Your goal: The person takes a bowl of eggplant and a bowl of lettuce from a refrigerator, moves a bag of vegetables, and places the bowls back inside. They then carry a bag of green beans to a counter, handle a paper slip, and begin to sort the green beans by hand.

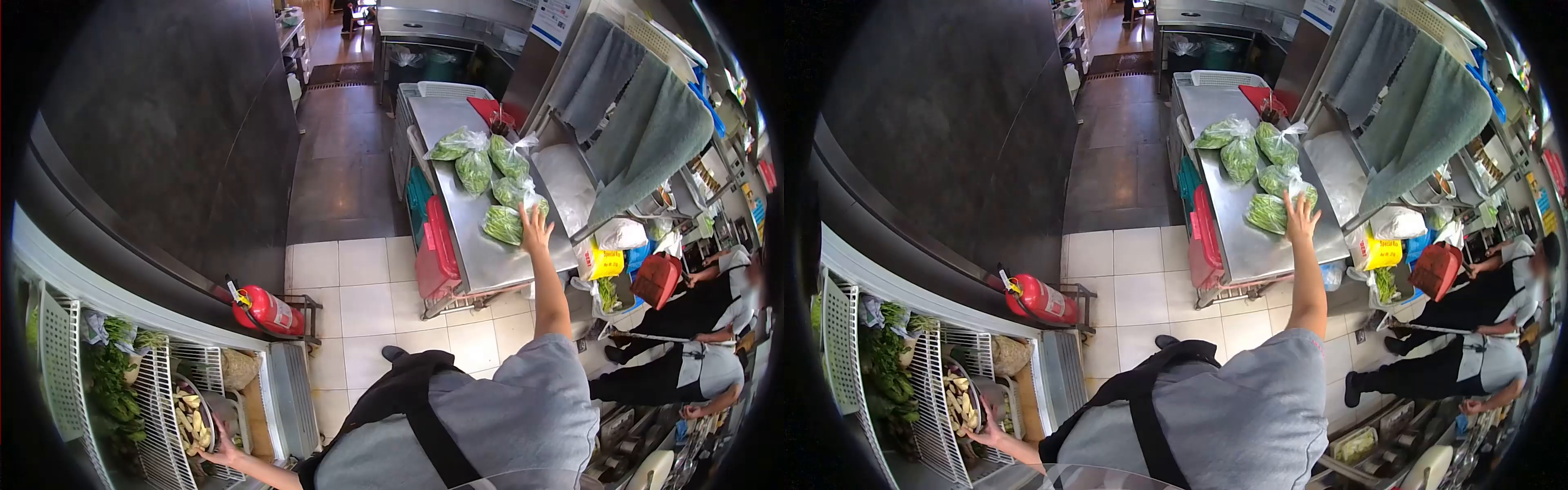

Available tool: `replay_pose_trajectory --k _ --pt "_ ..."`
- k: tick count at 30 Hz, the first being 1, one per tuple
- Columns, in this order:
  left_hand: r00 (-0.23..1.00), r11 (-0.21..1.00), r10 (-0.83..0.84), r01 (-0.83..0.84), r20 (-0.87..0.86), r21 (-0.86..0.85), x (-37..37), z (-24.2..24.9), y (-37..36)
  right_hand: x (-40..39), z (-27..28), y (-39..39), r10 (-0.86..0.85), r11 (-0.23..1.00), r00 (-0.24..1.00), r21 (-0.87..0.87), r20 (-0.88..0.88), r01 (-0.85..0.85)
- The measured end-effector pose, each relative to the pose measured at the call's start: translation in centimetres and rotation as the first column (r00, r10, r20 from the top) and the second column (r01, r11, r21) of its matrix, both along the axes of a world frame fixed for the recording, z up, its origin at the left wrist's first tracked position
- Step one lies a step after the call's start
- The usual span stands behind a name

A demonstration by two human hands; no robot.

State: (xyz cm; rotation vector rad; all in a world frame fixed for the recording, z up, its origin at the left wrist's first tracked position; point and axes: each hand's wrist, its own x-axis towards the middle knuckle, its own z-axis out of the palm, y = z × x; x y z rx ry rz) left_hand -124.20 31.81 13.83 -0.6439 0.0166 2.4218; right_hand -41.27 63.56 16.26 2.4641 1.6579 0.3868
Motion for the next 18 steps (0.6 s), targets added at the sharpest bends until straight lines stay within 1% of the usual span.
replay_pose_trajectory --k 1,2,3,5,6,7,8,9,10,11,12,13,14,15,16,17,18 --pt "1.0 0.999 -0.022 0.022 0.007 0.037 -0.4 -0.5 -0.3 1.9 -3.3 0.3 0.091 0.99 0.982 0.091 0.167 -0.107" --pt "0.999 0.998 -0.017 0.014 0.04 0.064 -0.8 -0.9 -0.4 1.3 -2.6 -0.2 0.099 0.992 0.99 0.063 0.099 -0.105" --pt "0.999 0.999 0.024 -0.027 0.049 0.047 -0.7 -1.1 -0.3 0.6 -1.6 -0.5 0.107 0.993 0.994 0.035 0.032 -0.108" --pt "0.998 0.999 0.027 -0.029 0.054 0.038 0.3 -0.1 0.1 -1.3 0.1 -0.3 -0.025 0.997 0.99 0.075 -0.136 0.035" --pt "0.995 0.994 0.091 -0.088 0.044 -0.069 1.2 1.0 0.8 -1.1 -0.6 0.1 -0.016 0.99 0.986 0.138 -0.166 0.039" --pt "0.981 0.982 0.007 -0.043 -0.191 -0.184 0.1 -0.9 0.4 -2.4 0.9 0.1 -0.026 0.991 0.964 0.121 -0.265 0.06" --pt "0.934 0.969 -0.013 -0.077 -0.358 -0.235 0.8 -0.9 0.3 -3.7 2.2 0.0 0.001 0.992 0.928 0.117 -0.373 0.046" --pt "0.859 0.952 -0.048 -0.115 -0.511 -0.283 2.4 0.0 1.3 -4.7 2.7 0.1 0.023 0.993 0.879 0.111 -0.477 0.035" --pt "0.933 0.901 0.041 -0.189 -0.358 -0.39 4.9 2.1 2.4 -5.3 2.1 0.5 0.097 0.992 0.796 0.119 -0.597 -0.032" --pt "0.988 0.914 0.05 -0.104 -0.146 -0.393 4.7 1.4 2.4 -5.9 1.6 0.8 0.16 0.987 0.693 0.135 -0.703 -0.091" --pt "0.915 0.791 -0.147 -0.119 -0.376 -0.6 9.3 3.3 4.7 -7.6 1.3 0.7 0.228 0.973 0.481 0.188 -0.847 -0.131" --pt "0.765 0.624 -0.383 -0.199 -0.518 -0.755 14.9 5.4 7.3 -10.3 1.3 0.3 0.28 0.957 0.233 0.25 -0.931 -0.151" --pt "0.561 0.517 -0.631 -0.211 -0.536 -0.83 17.0 2.8 8.9 -14.5 4.4 -1.1 0.234 0.962 -0.026 0.236 -0.972 -0.14" --pt "0.336 0.559 -0.752 -0.132 -0.568 -0.819 21.2 3.1 10.6 -18.2 6.4 -1.9 0.146 0.965 -0.131 0.171 -0.981 -0.2" --pt "-0.064 0.569 -0.816 0.076 -0.574 -0.819 26.1 6.7 13.0 -21.5 7.8 -2.7 0.098 0.973 -0.141 0.125 -0.985 -0.196" --pt "-0.276 0.517 -0.796 0.154 -0.539 -0.842 29.7 9.0 15.0 -23.6 7.2 -2.9 0.094 0.936 -0.201 0.155 -0.975 -0.317" --pt "-0.349 0.543 -0.72 0.255 -0.6 -0.8 32.3 8.2 16.4 -25.7 7.2 -3.6 0.049 0.905 -0.225 0.138 -0.973 -0.402"
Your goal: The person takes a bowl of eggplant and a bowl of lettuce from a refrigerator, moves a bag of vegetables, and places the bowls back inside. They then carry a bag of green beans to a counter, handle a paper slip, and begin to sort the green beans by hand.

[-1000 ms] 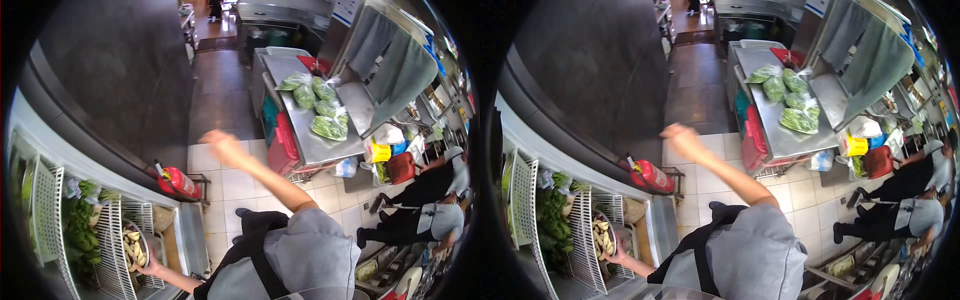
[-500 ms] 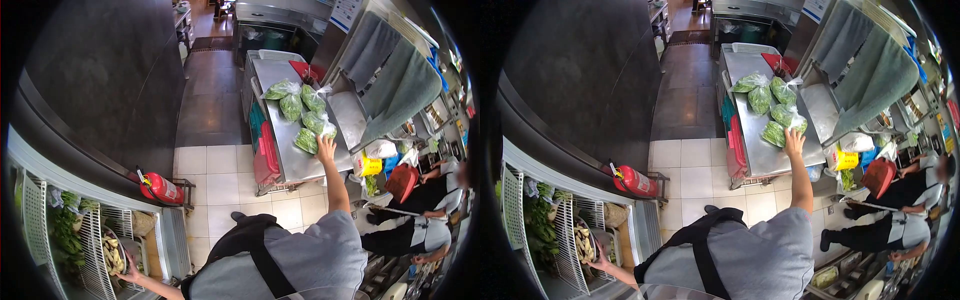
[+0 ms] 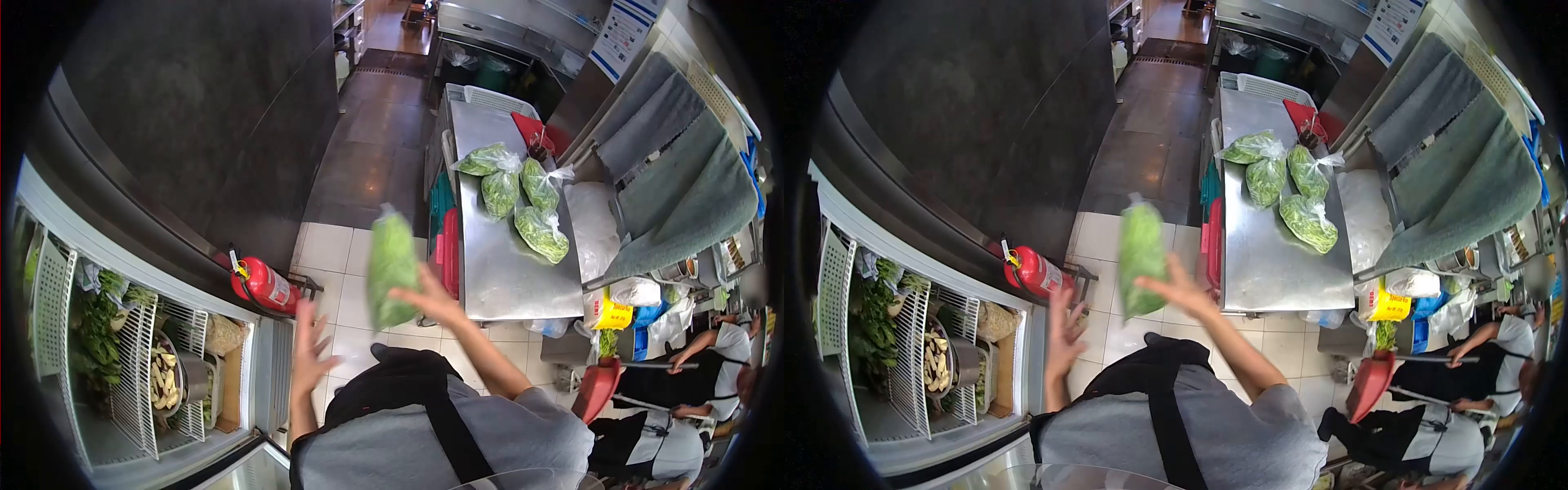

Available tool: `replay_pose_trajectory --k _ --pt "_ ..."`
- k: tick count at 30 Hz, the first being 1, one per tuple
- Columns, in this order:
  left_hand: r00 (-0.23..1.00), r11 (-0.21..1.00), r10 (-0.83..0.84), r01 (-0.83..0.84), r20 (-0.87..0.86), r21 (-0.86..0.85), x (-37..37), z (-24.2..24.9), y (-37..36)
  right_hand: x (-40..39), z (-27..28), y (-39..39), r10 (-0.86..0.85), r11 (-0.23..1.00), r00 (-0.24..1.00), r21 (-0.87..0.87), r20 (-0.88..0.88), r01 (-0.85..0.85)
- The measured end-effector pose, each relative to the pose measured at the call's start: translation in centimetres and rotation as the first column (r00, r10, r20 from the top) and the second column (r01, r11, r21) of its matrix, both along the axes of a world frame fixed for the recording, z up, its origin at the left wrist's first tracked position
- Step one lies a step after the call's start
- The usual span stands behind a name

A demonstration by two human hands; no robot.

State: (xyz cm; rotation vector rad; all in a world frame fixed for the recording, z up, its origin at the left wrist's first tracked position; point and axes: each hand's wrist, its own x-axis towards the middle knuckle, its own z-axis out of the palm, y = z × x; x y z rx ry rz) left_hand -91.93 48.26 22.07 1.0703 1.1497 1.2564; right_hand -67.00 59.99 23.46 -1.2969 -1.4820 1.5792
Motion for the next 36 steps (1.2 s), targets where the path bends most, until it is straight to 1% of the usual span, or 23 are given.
replay_pose_trajectory --k 2,3,5,6,7,8,9,10,11,12,15,18,19,20,21,22,23,26,27,30,34,35,36 --pt "0.861 0.926 0.141 0.061 -0.489 0.373 4.4 1.7 3.2 -2.0 0.8 -2.1 0.318 0.94 0.948 0.139 -0.024 -0.312" --pt "0.949 0.942 0.138 -0.039 -0.282 0.332 4.9 1.3 4.0 -2.5 0.7 -2.7 0.451 0.867 0.892 0.238 0.0 -0.438" --pt "0.963 0.947 0.22 -0.249 0.155 0.205 4.3 -0.7 5.0 1.4 2.6 -0.2 0.531 0.847 0.806 0.151 -0.263 -0.509" --pt "0.968 0.94 0.236 -0.249 0.083 0.231 3.3 -1.0 4.8 5.2 2.3 2.7 0.49 0.844 0.858 0.162 0.151 -0.511" --pt "0.935 0.914 0.33 -0.282 -0.128 0.29 2.2 -2.5 4.3 11.0 -1.3 5.5 0.213 0.758 0.875 0.492 0.435 -0.429" --pt "0.955 0.913 0.28 -0.297 0.099 0.28 1.7 -2.4 3.9 16.8 -4.8 8.1 -0.375 0.551 0.657 0.727 0.654 -0.409" --pt "0.949 0.914 0.278 -0.309 0.149 0.264 1.1 -2.1 2.8 22.7 -8.3 10.7 -0.761 0.434 0.352 0.831 0.545 -0.349" --pt "0.941 0.945 0.219 -0.27 0.259 0.183 0.0 -2.4 1.7 29.1 -8.8 11.7 -0.7 0.65 -0.043 0.611 0.713 -0.452" --pt "0.898 0.951 0.258 -0.301 0.357 0.071 -0.6 -1.6 0.2 24.2 0.4 8.8 -0.437 0.888 -0.255 0.369 0.862 -0.275" --pt "0.872 0.959 0.213 -0.273 0.441 0.078 -1.4 -2.6 -0.5 24.3 0.7 9.4 -0.42 0.898 -0.211 0.371 0.883 -0.236" --pt "0.744 0.914 0.294 -0.402 0.6 0.051 -2.9 -0.6 -4.1 21.5 -3.4 13.4 -0.449 0.834 0.119 0.463 0.886 -0.3" --pt "0.575 0.818 0.421 -0.575 0.702 -0.02 -7.4 -2.3 -7.9 13.4 -4.7 14.4 -0.284 0.818 0.384 0.431 0.878 -0.381" --pt "0.55 0.774 0.415 -0.633 0.724 0.037 -8.6 -3.1 -10.0 11.3 -5.2 14.5 -0.189 0.824 0.47 0.4 0.862 -0.402" --pt "0.524 0.722 0.405 -0.686 0.75 0.089 -9.5 -3.7 -12.4 9.5 -5.6 14.4 -0.082 0.837 0.544 0.354 0.835 -0.417" --pt "0.49 0.612 0.287 -0.754 0.823 0.236 -10.1 -3.3 -14.4 7.5 -5.8 14.3 0.036 0.847 0.606 0.298 0.795 -0.441" --pt "0.489 0.549 0.322 -0.794 0.811 0.26 -10.2 -1.6 -16.3 5.8 -6.0 14.2 0.156 0.857 0.657 0.229 0.738 -0.461" --pt "0.376 0.385 0.526 -0.905 0.763 0.181 -10.1 -0.3 -17.5 4.3 -6.1 13.9 0.272 0.865 0.699 0.149 0.662 -0.478" --pt "0.215 0.281 0.679 -0.96 0.702 0.023 -11.2 0.4 -23.3 0.9 -5.8 12.9 0.534 0.833 0.745 -0.101 0.399 -0.544" --pt "0.255 0.295 0.677 -0.953 0.691 0.062 -11.8 1.1 -24.4 0.0 -5.4 12.8 0.598 0.8 0.736 -0.178 0.316 -0.573" --pt "0.183 0.239 0.723 -0.971 0.666 0.008 -15.2 1.9 -26.8 -2.1 -3.7 13.3 0.736 0.655 0.674 -0.314 0.063 -0.687" --pt "0.061 0.047 0.858 -0.998 0.509 0.041 -22.3 4.6 -27.3 -12.3 -1.3 10.8 0.832 0.451 0.478 -0.158 -0.282 -0.878" --pt "0.04 0.018 0.86 -0.999 0.508 0.048 -24.7 5.1 -27.3 -17.7 -0.9 8.0 0.804 0.569 0.561 -0.022 -0.197 -0.822" --pt "0.022 -0.01 0.863 -0.998 0.505 0.059 -27.0 6.0 -27.2 -23.3 0.7 5.0 0.792 0.597 0.593 -0.02 -0.147 -0.802"
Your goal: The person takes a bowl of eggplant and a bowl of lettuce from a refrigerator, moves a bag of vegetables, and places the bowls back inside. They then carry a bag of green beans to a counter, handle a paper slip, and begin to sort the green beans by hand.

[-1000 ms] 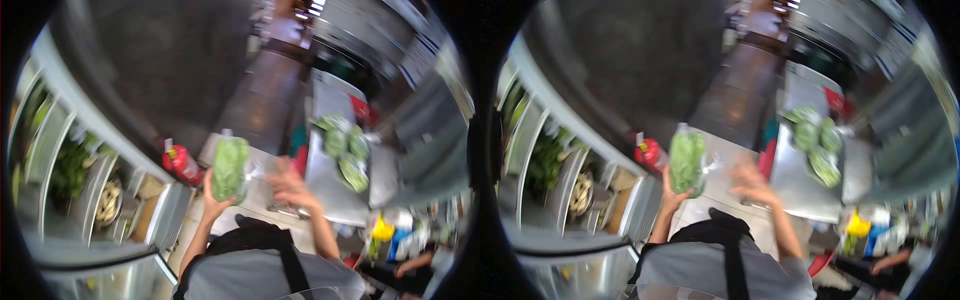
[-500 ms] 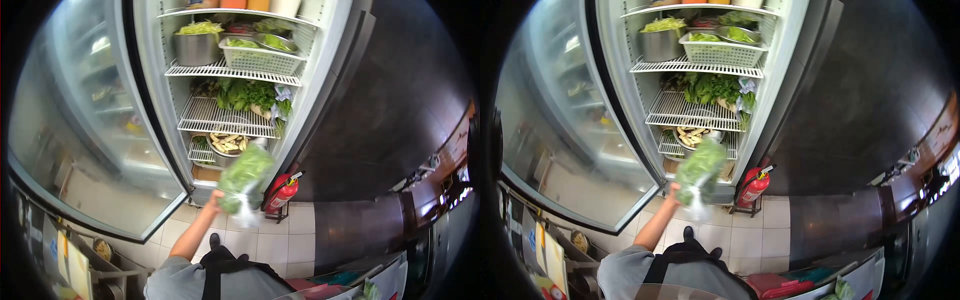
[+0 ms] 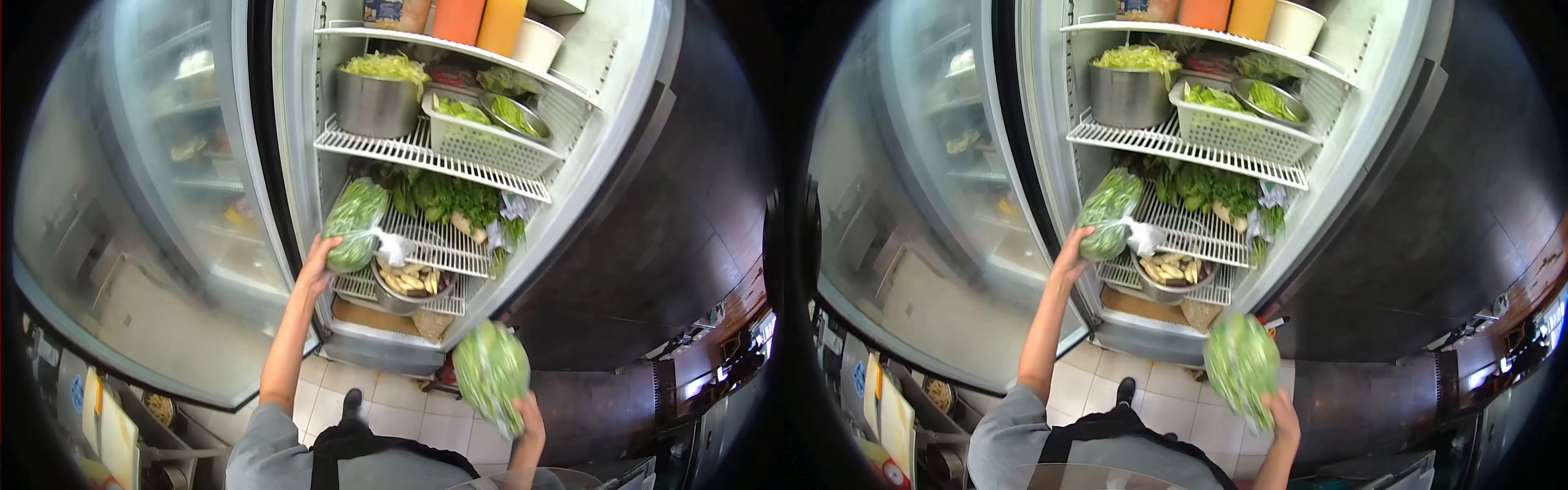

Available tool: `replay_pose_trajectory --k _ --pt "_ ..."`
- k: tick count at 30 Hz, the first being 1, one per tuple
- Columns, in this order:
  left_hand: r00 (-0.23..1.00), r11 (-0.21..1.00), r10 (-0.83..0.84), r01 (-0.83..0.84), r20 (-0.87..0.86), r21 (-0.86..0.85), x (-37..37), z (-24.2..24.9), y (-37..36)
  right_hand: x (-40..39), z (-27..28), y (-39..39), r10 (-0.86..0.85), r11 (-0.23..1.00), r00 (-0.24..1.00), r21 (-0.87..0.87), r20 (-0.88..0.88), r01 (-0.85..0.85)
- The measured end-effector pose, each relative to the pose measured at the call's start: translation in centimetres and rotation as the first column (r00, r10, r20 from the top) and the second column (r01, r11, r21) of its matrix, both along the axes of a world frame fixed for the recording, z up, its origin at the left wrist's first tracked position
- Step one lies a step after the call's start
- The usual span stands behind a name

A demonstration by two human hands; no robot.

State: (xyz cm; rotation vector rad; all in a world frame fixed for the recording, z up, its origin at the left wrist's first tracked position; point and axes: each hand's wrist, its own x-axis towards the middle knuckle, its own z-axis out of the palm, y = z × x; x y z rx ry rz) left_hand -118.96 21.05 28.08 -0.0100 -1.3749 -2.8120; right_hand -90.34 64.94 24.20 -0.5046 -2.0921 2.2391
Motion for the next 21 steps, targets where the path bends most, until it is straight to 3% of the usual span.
replay_pose_trajectory --k 1,2,3,5,6,7,9,11,13,14,15,17,21 --pt "0.998 0.993 0.059 -0.06 -0.016 -0.099 -2.2 1.2 0.3 -6.2 3.5 -3.0 0.31 0.945 0.941 -0.068 -0.134 -0.321" --pt "0.992 0.973 0.117 -0.123 -0.042 -0.195 -4.5 2.4 0.9 -11.3 4.3 -5.5 0.341 0.931 0.924 -0.073 -0.174 -0.357" --pt "0.982 0.94 0.174 -0.188 -0.076 -0.283 -6.8 3.7 1.2 -16.2 5.3 -8.2 0.349 0.937 0.916 0.099 -0.199 -0.336" --pt "0.88 0.695 0.308 -0.467 -0.361 -0.547 -13.1 4.4 1.4 -25.4 7.5 -13.7 0.357 0.916 0.846 0.325 -0.396 -0.235" --pt "0.744 0.47 0.348 -0.665 -0.571 -0.58 -17.5 3.0 1.2 -29.4 8.8 -16.1 0.357 0.88 0.822 0.455 -0.444 -0.136" --pt "0.661 0.419 0.366 -0.746 -0.655 -0.518 -20.9 2.2 1.5 -33.1 9.9 -18.6 0.362 0.823 0.794 0.568 -0.489 -0.026" --pt "0.829 0.034 0.044 -0.56 -0.558 -0.828 -27.2 1.0 0.3 -41.1 9.3 -23.4 0.271 0.568 0.745 0.727 -0.609 0.387" --pt "0.879 -0.097 -0.028 -0.476 -0.476 -0.874 -29.4 -0.2 1.2 -48.0 9.2 -26.1 0.532 0.168 0.79 0.952 -0.306 0.256" --pt "0.902 -0.14 -0.043 -0.431 -0.429 -0.891 -30.7 -0.9 2.1 -56.7 2.1 -26.9 0.617 0.142 0.373 0.564 -0.693 0.813" --pt "0.91 -0.152 -0.049 -0.415 -0.412 -0.897 -31.2 -1.3 2.4 -57.6 1.4 -26.8 0.611 -0.1 0.337 0.353 -0.717 0.93" --pt "0.918 -0.162 -0.049 -0.397 -0.395 -0.903 -31.9 -1.8 2.5 -58.5 0.7 -26.7 0.586 -0.329 0.28 0.092 -0.76 0.94" --pt "0.926 -0.174 -0.055 -0.377 -0.373 -0.91 -32.7 -2.1 2.5 -55.5 4.3 -26.4 0.445 -0.119 0.658 0.688 -0.608 0.716" --pt "0.936 -0.19 -0.076 -0.353 -0.344 -0.916 -32.9 -2.5 2.3 -47.8 11.5 -26.2 0.484 -0.156 0.814 0.884 -0.321 0.441"
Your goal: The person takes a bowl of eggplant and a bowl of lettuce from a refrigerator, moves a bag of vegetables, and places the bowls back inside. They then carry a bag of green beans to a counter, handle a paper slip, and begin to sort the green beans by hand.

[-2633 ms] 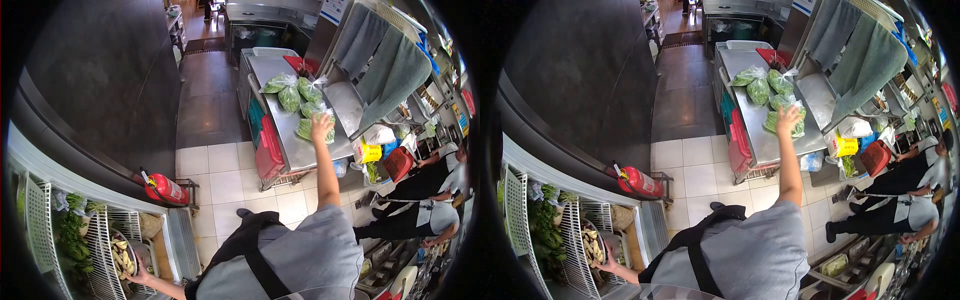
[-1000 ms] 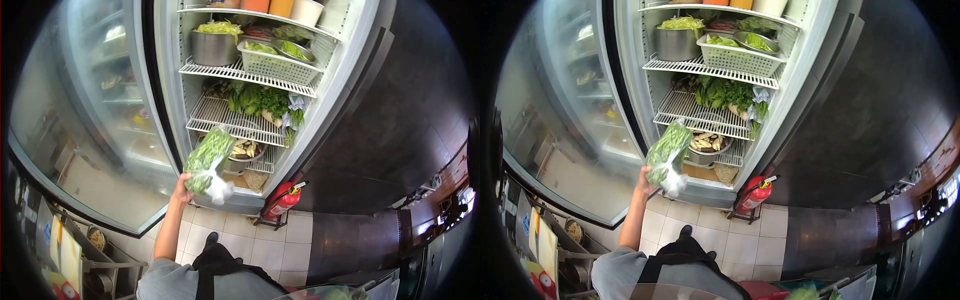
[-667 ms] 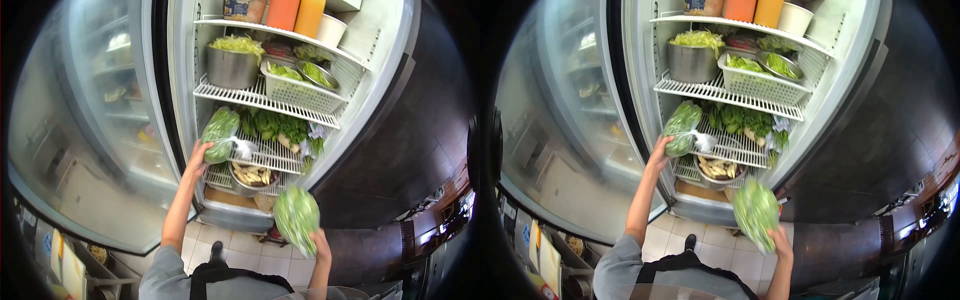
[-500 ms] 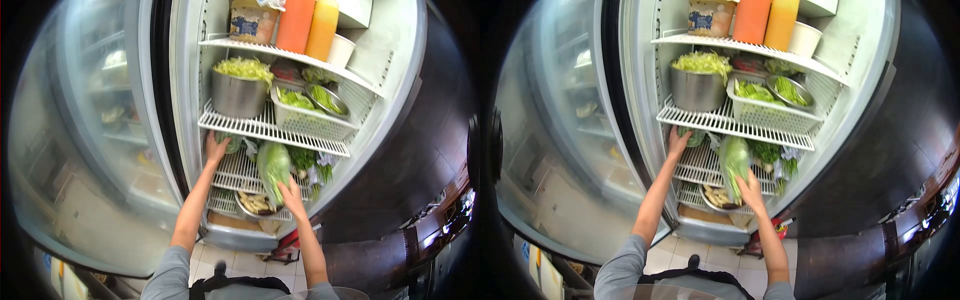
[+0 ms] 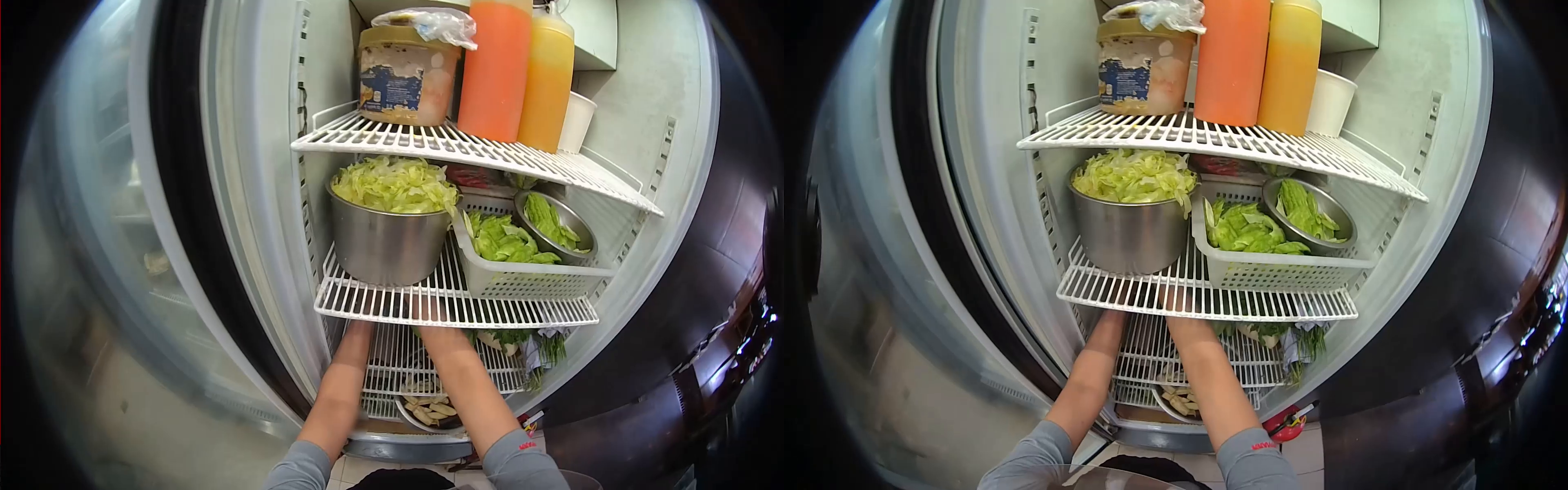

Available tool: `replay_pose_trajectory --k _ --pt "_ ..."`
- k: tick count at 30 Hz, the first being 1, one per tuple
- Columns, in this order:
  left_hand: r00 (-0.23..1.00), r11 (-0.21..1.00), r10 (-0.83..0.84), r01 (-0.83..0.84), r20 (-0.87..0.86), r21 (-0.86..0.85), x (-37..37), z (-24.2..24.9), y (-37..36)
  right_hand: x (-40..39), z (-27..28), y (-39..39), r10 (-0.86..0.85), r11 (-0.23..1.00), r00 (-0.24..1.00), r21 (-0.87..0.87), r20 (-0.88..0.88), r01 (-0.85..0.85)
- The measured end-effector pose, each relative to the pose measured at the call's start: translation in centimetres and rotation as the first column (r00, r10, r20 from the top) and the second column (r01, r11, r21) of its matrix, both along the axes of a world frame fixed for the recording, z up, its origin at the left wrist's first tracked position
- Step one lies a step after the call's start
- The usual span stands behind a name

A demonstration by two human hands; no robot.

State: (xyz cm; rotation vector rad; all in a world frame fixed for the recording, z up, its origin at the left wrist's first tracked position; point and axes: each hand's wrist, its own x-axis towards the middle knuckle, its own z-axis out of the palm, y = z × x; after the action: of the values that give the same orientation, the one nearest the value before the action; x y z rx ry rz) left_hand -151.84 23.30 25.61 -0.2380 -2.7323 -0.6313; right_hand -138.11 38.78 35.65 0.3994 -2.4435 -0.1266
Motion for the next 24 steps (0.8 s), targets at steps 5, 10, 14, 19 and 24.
replay_pose_trajectory --k 5,10,14,19,24 --pt "0.998 0.998 -0.055 0.055 -0.022 0.017 1.4 1.1 0.1 -0.2 -0.1 0.3 -0.022 1.0 0.997 -0.002 0.077 0.022" --pt "0.978 0.98 -0.141 0.159 -0.151 0.116 5.9 2.5 1.6 -2.4 -0.3 0.3 -0.071 0.996 0.96 0.074 0.271 0.052" --pt "0.963 0.88 -0.119 0.216 -0.244 0.424 14.6 4.8 4.5 4.7 0.2 1.4 0.454 0.599 0.891 -0.741 0.002 -0.303" --pt "0.836 0.909 -0.049 0.264 -0.547 0.323 33.5 11.4 6.7 25.5 -5.6 15.2 0.437 0.353 0.891 -0.934 0.119 -0.049" --pt "0.345 0.97 0.175 0.098 -0.922 0.221 38.8 9.1 0.5 49.5 -9.4 33.2 -0.432 0.167 0.897 -0.968 0.099 0.188"
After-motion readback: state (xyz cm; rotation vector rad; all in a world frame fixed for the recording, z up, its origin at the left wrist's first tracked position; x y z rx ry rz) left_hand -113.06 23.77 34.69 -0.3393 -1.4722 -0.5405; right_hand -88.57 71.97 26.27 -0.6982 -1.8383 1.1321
